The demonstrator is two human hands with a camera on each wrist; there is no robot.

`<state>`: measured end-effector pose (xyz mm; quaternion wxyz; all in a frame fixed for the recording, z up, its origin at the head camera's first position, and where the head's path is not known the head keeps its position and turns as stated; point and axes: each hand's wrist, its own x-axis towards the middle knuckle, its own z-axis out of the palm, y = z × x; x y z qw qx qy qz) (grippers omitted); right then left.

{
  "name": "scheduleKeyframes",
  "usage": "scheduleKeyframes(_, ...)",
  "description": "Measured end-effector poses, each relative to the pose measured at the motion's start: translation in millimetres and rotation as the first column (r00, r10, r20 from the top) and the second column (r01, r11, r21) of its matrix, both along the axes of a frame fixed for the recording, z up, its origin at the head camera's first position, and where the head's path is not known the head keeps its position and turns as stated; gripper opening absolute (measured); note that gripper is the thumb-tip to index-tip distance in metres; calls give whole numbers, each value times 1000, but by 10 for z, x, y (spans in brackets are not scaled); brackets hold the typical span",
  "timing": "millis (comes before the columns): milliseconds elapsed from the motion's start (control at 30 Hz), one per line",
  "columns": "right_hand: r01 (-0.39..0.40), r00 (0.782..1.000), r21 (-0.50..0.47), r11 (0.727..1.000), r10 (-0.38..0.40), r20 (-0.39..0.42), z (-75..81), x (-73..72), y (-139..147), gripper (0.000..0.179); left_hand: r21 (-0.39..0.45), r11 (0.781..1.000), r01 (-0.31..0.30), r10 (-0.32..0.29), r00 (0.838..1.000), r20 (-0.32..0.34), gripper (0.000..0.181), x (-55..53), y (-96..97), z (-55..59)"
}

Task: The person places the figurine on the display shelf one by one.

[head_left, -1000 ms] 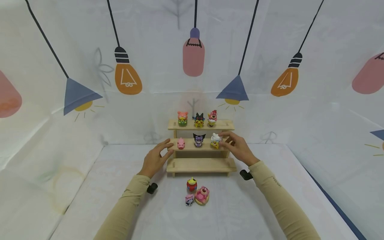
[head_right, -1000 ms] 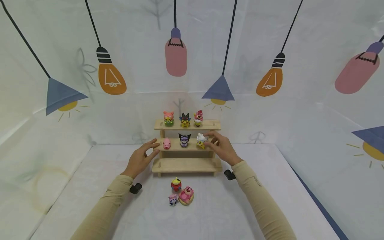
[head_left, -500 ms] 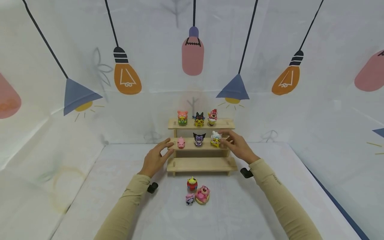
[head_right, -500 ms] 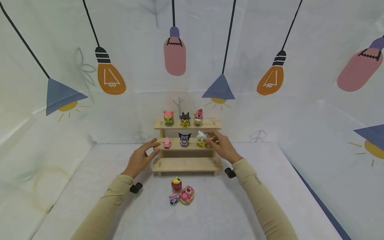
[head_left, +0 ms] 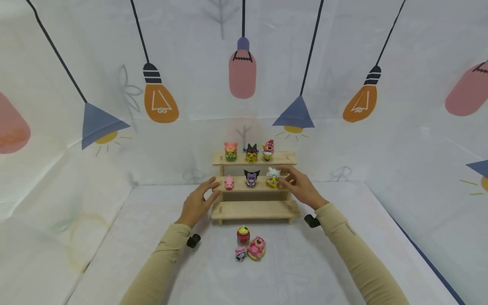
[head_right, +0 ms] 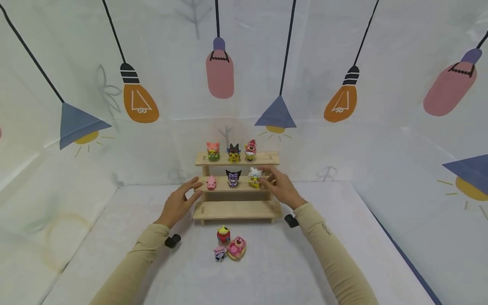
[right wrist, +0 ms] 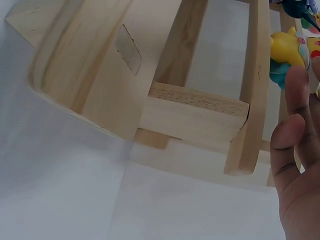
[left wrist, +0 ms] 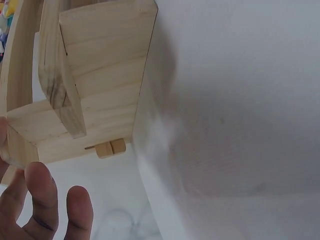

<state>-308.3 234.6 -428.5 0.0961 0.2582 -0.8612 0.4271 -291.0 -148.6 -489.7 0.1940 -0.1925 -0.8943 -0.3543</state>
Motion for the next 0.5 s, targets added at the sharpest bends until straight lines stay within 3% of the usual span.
scheduleKeyframes(200,3,1000,-15,1000,-3,-3,-26,40,5,48,-30,999,27,-27,999,23,45,59,-32,-9)
scheduleKeyframes(367,18,994,-3,1000,-18,-106,-85,164,50,50,-128,992,19,-19,1000,3,55,178,-126,-29)
scheduleKeyframes(500,24,984,10,1000,-22,-176,-155,313,106,52,-153,988,-5,3,1000,-14,58,339,-217,-44)
